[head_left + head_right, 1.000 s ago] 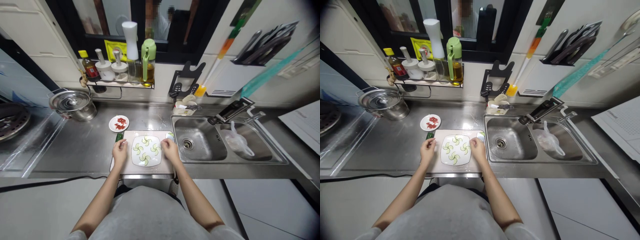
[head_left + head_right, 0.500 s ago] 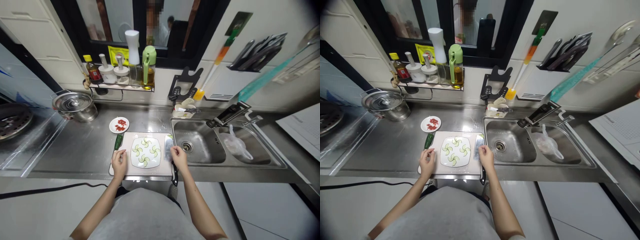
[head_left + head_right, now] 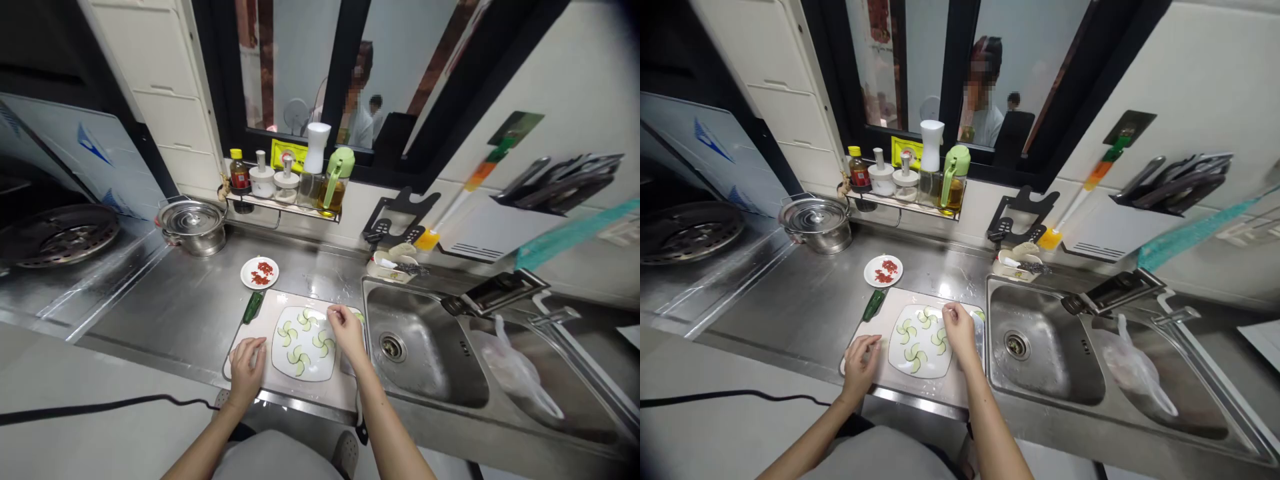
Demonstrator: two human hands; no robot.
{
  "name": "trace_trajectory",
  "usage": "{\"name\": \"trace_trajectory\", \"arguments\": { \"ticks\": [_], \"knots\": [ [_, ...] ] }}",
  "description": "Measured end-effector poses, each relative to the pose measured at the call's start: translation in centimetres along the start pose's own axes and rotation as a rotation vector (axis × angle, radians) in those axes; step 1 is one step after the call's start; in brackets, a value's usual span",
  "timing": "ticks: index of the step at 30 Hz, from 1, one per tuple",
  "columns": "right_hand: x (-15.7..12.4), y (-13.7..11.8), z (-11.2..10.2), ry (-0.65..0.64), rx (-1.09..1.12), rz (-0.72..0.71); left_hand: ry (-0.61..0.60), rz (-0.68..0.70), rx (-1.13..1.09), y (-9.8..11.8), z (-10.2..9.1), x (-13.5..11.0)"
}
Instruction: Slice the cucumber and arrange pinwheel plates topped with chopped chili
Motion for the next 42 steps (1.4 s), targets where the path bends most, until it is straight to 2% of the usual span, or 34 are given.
{"name": "trace_trajectory", "arguments": {
  "ticks": [4,9,13,18,28,33,38,40,42],
  "knots": [
    [4.8,-4.2,3.8,-0.098,-0.107,-0.127,-0.015,-0.032,-0.033,0.5,-0.1,-0.2],
    [10.4,-8.2,10.9,-0.302,-0.430,-0.289,-0.052,-0.067,-0.062,0.8,-0.2,-0.3],
    [13.4,-9.6,15.7,-0.424,-0.654,-0.339,-0.041,-0.094,-0.055,0.1,-0.5,-0.3],
    [16.0,-9.9,19.0,-0.440,-0.709,-0.337,0.010,-0.096,-0.058,-1.3,-1.5,-0.2],
    [17.2,-9.4,22.0,-0.489,-0.745,-0.381,0.034,-0.169,-0.068,-2.3,-3.0,0.4],
    [17.2,-9.6,22.3,-0.491,-0.725,-0.399,0.054,-0.130,-0.070,-2.7,-2.7,0.9],
    [17.1,-9.9,21.7,-0.460,-0.653,-0.390,0.055,-0.125,-0.073,-3.3,-2.7,1.0],
    [17.2,-9.8,21.1,-0.440,-0.536,-0.341,0.055,-0.143,-0.079,-3.5,-2.9,1.0],
    [17.1,-9.4,20.5,-0.449,-0.217,-0.210,0.059,-0.167,-0.096,-3.6,-2.9,1.2]
  ]
}}
Point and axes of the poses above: each hand's wrist, its own x-axis towards the middle knuckle, its own z-axis out of the palm, y = z × x, the point moved 6 cm from there along x, towards the middle knuckle, and after that the axes turned 13 degrees about -x, right-handed, at the moved point
